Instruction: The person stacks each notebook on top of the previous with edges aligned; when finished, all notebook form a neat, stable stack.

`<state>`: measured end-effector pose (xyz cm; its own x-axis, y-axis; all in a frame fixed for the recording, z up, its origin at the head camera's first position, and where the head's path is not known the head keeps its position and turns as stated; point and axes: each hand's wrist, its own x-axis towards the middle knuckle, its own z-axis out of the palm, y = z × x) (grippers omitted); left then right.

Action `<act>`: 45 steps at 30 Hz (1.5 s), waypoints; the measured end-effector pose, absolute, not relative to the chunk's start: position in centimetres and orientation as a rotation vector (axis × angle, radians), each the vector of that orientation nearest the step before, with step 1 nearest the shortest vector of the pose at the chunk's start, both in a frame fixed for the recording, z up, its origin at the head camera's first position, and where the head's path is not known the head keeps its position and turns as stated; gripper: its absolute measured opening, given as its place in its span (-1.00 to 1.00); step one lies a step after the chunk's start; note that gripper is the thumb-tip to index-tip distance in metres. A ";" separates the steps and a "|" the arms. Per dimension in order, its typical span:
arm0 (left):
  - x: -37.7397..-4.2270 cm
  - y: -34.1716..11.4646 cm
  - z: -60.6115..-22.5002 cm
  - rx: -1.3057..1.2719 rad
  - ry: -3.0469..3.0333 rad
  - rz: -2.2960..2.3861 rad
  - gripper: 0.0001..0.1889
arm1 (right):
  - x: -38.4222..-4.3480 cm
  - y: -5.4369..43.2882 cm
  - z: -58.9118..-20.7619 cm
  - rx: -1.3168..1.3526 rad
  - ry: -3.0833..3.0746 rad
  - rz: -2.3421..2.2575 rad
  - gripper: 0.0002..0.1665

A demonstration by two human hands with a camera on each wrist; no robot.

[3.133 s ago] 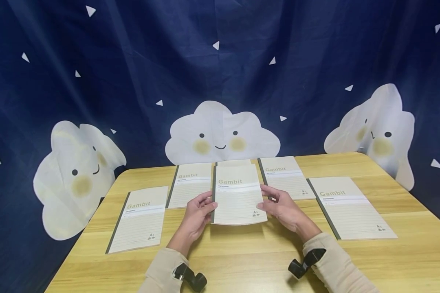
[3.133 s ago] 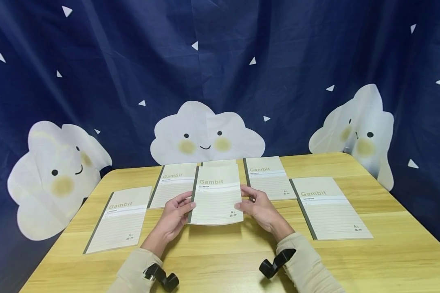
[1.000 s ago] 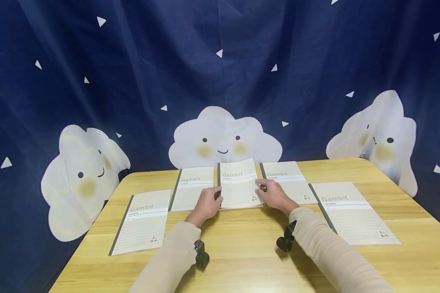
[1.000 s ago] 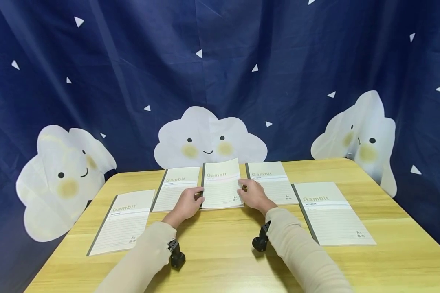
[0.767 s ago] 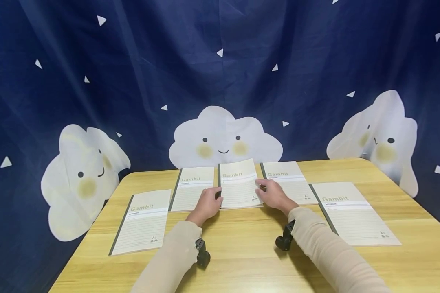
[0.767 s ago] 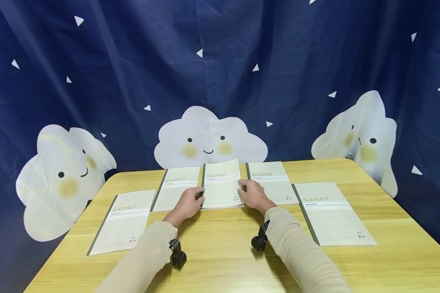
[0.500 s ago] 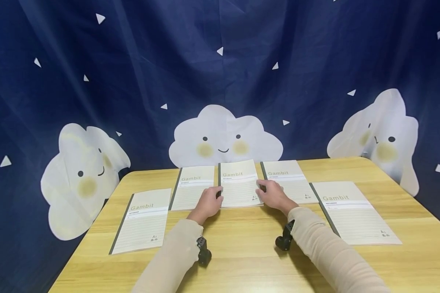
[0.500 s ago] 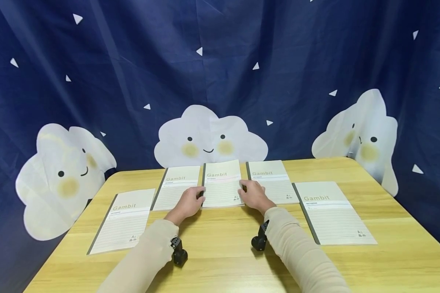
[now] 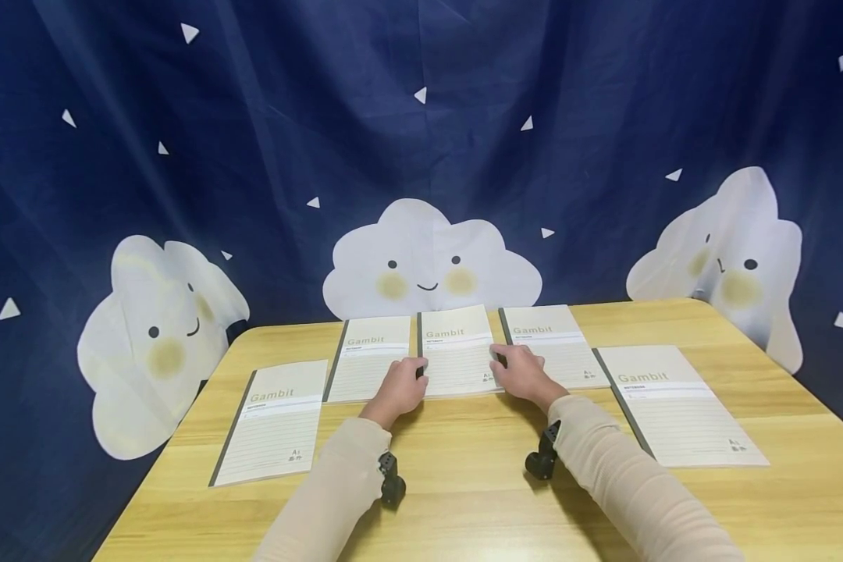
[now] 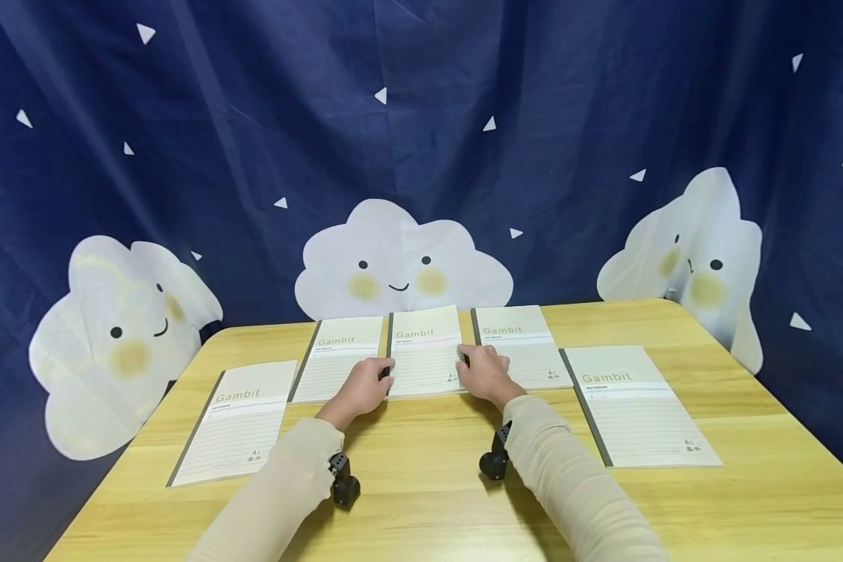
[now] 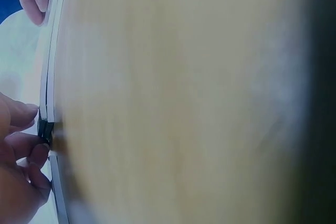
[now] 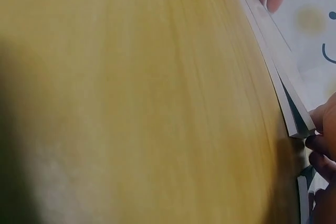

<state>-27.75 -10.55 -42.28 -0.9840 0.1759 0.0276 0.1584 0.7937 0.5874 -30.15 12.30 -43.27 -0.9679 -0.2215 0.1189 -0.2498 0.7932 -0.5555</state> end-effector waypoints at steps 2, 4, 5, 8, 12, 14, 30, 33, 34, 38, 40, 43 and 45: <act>-27.7 -10.5 -42.2 0.276 2.949 0.957 -0.61 | -30.1 12.3 -43.3 0.366 -2.936 0.927 -0.57; -27.7 -10.6 -42.1 0.277 2.952 0.952 -0.61 | -30.0 12.3 -43.2 0.350 -2.940 0.937 -0.49; -27.7 -10.6 -42.1 0.277 2.953 0.948 -0.61 | -30.0 12.4 -43.3 0.350 -2.941 0.938 -0.48; -27.7 -10.6 -42.0 0.272 2.956 0.942 -0.61 | -30.0 12.4 -43.2 0.352 -2.935 0.930 -0.49; -27.7 -10.7 -42.0 0.267 2.954 0.945 -0.60 | -29.9 12.4 -43.2 0.365 -2.919 0.914 -0.56; -27.7 -10.6 -41.9 0.263 2.955 0.943 -0.59 | -29.9 12.4 -43.2 0.365 -2.915 0.912 -0.60; -27.6 -10.8 -41.7 0.337 2.971 0.906 -0.75 | -30.0 12.5 -42.8 0.403 -2.905 0.866 -0.82; -27.6 -10.6 -41.5 0.306 3.001 0.884 -0.67 | -29.9 12.8 -42.6 0.405 -2.900 0.899 -0.76; -27.5 -10.5 -41.4 0.285 3.013 0.878 -0.62 | -29.9 12.9 -42.5 0.396 -2.898 0.910 -0.69; -27.4 -10.2 -41.0 0.236 3.047 0.889 -0.54 | -29.9 13.7 -42.2 0.374 -2.896 0.932 -0.47; -27.3 -10.0 -40.8 0.225 3.052 0.893 -0.52 | -29.9 14.1 -42.1 0.364 -2.902 0.938 -0.47; -27.3 -9.8 -40.7 0.259 3.048 0.920 -0.53 | -30.1 14.8 -41.9 0.342 -2.906 0.944 -0.47; -27.2 -9.6 -40.6 0.286 3.035 0.949 -0.53 | -30.1 15.3 -41.6 0.324 -2.907 0.942 -0.47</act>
<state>-27.18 -9.63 -40.58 -0.9827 0.1548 0.1020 0.1853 0.8075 0.5600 -30.08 15.28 -41.63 -0.9755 -0.1780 0.1293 -0.2200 0.7902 -0.5720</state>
